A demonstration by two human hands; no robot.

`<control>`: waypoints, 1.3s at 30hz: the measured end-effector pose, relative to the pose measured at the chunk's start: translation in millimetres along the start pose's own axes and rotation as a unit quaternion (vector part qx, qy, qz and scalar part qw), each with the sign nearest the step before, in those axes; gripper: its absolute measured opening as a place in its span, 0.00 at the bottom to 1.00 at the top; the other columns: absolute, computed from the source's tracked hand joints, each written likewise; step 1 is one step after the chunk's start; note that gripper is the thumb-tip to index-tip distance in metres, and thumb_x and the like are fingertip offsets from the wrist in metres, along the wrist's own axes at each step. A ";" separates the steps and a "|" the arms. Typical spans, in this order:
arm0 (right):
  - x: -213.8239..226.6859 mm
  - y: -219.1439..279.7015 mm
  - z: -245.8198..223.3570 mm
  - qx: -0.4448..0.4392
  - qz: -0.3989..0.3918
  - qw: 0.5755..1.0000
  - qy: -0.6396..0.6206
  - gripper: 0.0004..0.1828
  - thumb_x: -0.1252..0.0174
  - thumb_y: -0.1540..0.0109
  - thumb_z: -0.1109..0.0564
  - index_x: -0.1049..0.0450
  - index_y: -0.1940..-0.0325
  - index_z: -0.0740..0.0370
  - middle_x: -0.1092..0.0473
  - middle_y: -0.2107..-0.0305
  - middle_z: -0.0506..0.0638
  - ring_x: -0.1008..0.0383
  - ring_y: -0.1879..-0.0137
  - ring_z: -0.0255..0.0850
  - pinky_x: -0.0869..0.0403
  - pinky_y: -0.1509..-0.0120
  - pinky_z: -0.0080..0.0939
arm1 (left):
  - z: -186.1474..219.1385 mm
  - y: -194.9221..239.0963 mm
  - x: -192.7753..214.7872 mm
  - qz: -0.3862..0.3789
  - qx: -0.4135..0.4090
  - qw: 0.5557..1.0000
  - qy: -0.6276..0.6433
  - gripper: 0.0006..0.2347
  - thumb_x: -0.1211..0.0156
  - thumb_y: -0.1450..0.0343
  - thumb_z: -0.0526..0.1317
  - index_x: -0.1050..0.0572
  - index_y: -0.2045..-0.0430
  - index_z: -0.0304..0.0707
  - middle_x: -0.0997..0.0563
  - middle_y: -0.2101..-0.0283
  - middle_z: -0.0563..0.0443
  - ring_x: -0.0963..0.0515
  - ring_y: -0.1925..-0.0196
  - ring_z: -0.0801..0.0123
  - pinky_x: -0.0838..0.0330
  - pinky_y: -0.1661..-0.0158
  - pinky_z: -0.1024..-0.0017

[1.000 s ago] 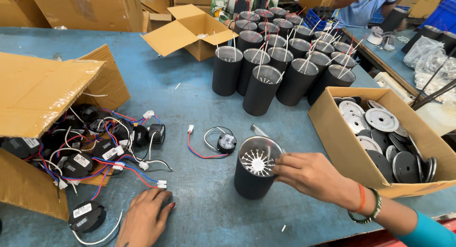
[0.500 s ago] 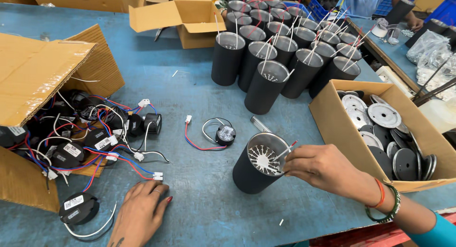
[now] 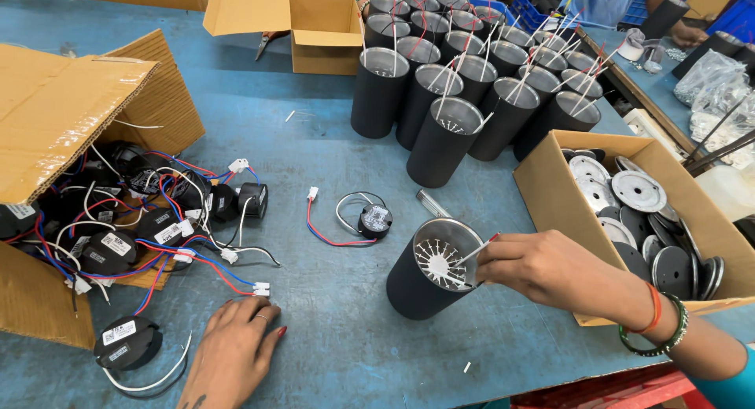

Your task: The person assembles cylindrical electronic devices by inserting a motor into a black cylinder, connecting wires, and securing a circular base. The person repeats this process for multiple units on a factory floor.

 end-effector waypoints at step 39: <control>7.4 73.1 197.6 -0.345 -0.005 0.922 0.178 0.23 0.37 0.42 0.44 0.23 0.45 0.50 0.26 0.52 0.49 0.22 0.52 0.48 0.25 0.50 0.49 | -0.6 0.1 2.2 0.004 -0.006 1.000 0.030 0.15 0.35 0.37 0.41 0.20 0.57 0.41 0.23 0.48 0.50 0.26 0.44 0.54 0.34 0.45 0.58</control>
Point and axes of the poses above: each hand's wrist, its own y-axis away from the middle knuckle, its own x-axis out of the back of the hand, z = x × y, the point moved 9 cm from there along -y, towards the middle knuckle
